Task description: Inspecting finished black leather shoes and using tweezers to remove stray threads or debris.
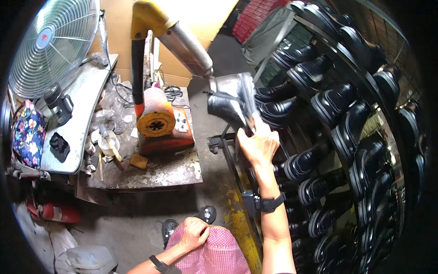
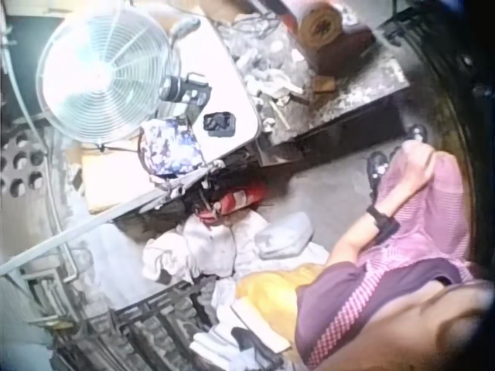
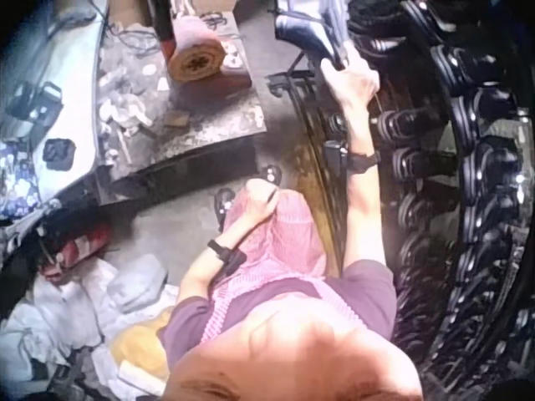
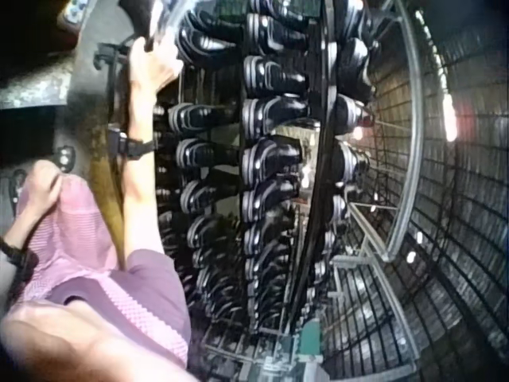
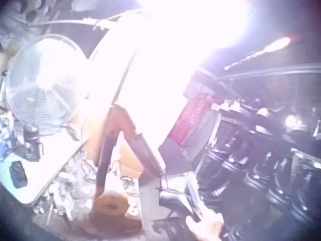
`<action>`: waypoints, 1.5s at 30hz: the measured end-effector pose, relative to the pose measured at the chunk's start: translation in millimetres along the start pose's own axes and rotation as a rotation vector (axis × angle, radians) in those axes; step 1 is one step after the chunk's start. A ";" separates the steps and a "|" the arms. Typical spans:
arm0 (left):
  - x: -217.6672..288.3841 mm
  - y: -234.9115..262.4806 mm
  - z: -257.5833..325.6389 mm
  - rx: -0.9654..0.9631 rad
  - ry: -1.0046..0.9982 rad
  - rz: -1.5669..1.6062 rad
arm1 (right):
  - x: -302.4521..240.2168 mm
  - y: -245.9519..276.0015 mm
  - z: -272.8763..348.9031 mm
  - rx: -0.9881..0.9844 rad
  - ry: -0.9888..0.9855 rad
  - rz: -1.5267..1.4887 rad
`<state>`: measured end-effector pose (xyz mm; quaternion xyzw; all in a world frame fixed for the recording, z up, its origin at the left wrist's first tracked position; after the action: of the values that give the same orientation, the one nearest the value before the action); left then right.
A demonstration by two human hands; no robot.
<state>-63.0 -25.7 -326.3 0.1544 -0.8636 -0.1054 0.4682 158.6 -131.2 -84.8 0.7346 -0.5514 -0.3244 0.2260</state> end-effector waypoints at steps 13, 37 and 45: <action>4.7 -5.8 -5.9 -0.003 -0.025 0.003 | 119.7 36.3 123.5 0.281 -0.808 -1.199; -0.6 -10.2 -5.3 -0.013 -0.044 -0.034 | 175.4 -42.6 76.6 0.463 -0.712 -0.742; -1.8 -9.1 -1.6 0.006 -0.047 -0.044 | 192.0 3.5 165.0 0.459 -1.207 -1.261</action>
<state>-59.2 -33.5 -329.8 0.1720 -0.8712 -0.1168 0.4448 71.4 -311.7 -239.5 0.6323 -0.1222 -0.6004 -0.4741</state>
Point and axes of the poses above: each hand's wrist, its own z-axis away from the middle knuckle, its own y-axis out of the back of the hand, x = y × z, the point moved 7 cm from there along -z, towards the middle knuckle, and after that the axes turned 6 degrees about -y, right-handed, at the moved point
